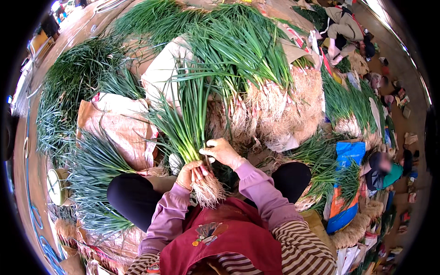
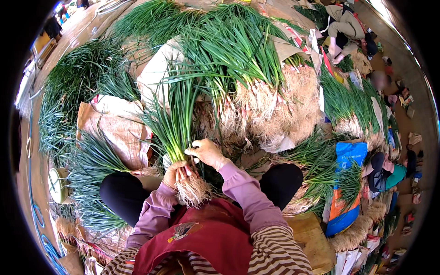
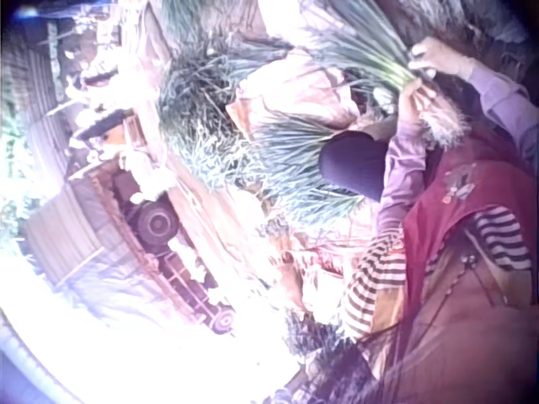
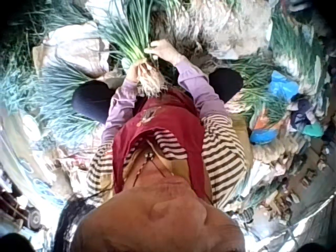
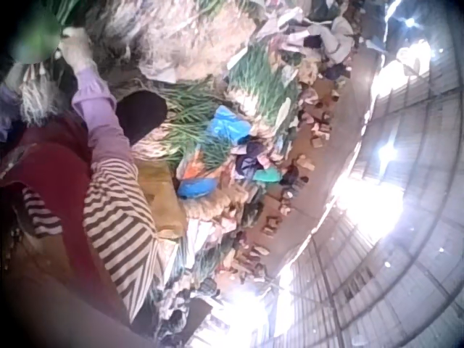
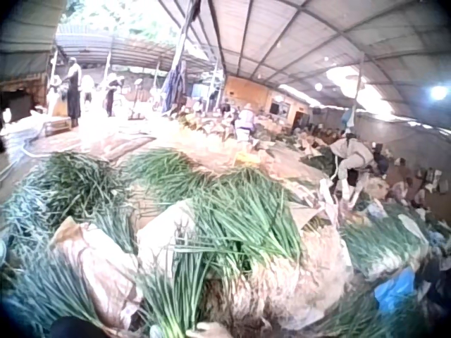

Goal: The person gathers stalks of scallions into a bundle, removes loose leaves and dirt from the roots by hand, and places the bundled scallions onto a pile.

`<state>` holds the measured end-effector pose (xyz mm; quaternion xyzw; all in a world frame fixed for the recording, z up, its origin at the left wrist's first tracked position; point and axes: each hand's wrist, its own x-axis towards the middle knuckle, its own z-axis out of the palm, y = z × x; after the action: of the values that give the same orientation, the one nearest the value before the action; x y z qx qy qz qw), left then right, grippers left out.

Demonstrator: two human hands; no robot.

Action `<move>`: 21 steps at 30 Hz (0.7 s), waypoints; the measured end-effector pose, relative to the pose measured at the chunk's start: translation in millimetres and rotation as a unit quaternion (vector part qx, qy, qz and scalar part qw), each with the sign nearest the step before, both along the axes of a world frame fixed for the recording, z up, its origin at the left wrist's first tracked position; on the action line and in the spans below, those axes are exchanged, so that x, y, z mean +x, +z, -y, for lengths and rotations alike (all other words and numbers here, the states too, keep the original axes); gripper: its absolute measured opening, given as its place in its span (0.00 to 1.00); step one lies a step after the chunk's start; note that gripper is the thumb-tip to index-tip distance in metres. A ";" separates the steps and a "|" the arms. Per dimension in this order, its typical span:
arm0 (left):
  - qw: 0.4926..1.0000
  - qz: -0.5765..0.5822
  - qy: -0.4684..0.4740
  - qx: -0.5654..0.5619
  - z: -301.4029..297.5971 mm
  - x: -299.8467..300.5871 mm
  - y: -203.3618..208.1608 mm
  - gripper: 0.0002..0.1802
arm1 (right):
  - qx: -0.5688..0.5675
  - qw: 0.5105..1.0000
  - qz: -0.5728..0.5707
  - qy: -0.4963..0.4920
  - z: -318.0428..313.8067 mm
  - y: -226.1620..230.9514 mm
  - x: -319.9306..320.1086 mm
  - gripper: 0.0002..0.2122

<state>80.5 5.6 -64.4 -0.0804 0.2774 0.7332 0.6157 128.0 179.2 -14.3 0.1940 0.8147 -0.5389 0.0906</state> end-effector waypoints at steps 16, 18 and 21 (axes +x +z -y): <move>0.922 -0.013 0.141 0.361 31.9 -25.7 42.2 0.20 | 0.346 0.856 0.225 0.313 -34.4 -12.5 40.5 0.14; 0.957 -0.027 0.075 0.279 19.8 -28.0 54.7 0.20 | 0.369 0.908 0.047 0.193 -94.0 -30.4 42.1 0.13; 0.980 0.039 0.056 0.189 21.8 -28.9 31.7 0.19 | 0.290 0.930 0.071 -0.215 -88.2 50.2 -41.8 0.14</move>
<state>51.6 -16.2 -32.7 -0.0066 0.1051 0.8019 0.5880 86.2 267.4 35.9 0.4204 0.8656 -0.2705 -0.0297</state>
